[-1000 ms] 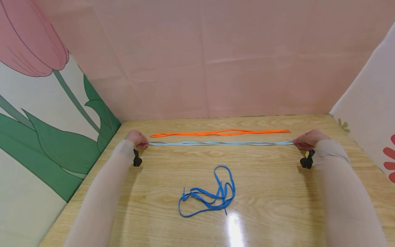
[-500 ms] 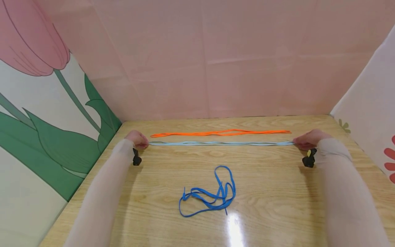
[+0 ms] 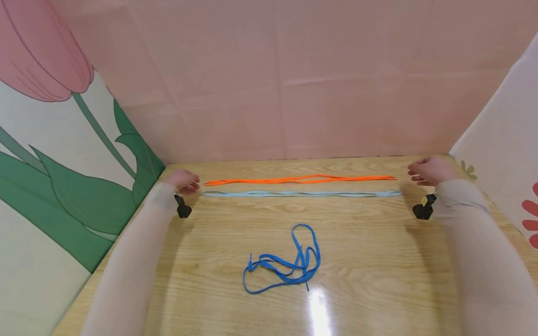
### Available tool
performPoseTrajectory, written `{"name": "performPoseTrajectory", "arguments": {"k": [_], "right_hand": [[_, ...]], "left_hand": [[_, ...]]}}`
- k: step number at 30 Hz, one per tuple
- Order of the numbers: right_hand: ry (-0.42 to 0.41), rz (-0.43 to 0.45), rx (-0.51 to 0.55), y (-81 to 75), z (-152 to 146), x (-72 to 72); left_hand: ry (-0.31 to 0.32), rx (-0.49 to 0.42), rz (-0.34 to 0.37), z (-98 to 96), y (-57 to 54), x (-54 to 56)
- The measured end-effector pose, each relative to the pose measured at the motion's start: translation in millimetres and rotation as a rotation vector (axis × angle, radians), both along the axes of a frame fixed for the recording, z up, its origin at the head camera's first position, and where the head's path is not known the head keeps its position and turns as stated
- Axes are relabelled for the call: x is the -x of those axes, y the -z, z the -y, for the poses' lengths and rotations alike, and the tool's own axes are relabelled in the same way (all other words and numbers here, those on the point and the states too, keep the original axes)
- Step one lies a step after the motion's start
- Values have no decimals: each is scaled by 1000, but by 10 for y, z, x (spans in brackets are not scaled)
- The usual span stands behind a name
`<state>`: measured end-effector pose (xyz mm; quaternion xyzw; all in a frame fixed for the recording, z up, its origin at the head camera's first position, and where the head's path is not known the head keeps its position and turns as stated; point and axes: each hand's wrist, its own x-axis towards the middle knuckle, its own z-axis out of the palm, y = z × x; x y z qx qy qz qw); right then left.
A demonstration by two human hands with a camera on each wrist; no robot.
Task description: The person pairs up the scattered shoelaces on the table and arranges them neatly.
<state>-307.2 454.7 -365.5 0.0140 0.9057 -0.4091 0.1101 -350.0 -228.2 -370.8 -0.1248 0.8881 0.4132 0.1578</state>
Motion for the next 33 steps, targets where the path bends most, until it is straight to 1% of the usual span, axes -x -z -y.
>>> {"name": "performPoseTrajectory", "arguments": {"k": [4,7,9,12,16,19,23,25,27,30,33], "right_hand": [[-35,-56,-20,-40,314,37],[-73,-98,-9,-45,614,39],[-109,-119,-20,-54,838,21],[-199,-154,-56,-81,1196,-56],[-315,-234,-116,-79,1685,-216],[-420,-260,-150,-30,2007,-358],[-645,-268,-177,104,2338,-559],[-771,-284,-174,187,2462,-656],[-871,-287,-189,265,2567,-748],[-970,-278,-244,344,2669,-870],[-1019,-267,-312,393,2719,-946]], "left_hand": [[66,-15,-25,-226,-124,-107],[113,-56,-35,-407,-147,-152],[150,-65,-34,-525,-154,-176],[209,-67,-36,-678,-156,-210],[292,-23,-53,-844,-172,-290],[351,6,-58,-947,-184,-364],[403,21,-47,-1049,-172,-442],[422,26,-41,-1090,-155,-471],[439,26,-33,-1124,-132,-496],[471,33,-19,-1180,-103,-540],[509,57,-7,-1236,-83,-590]]}}
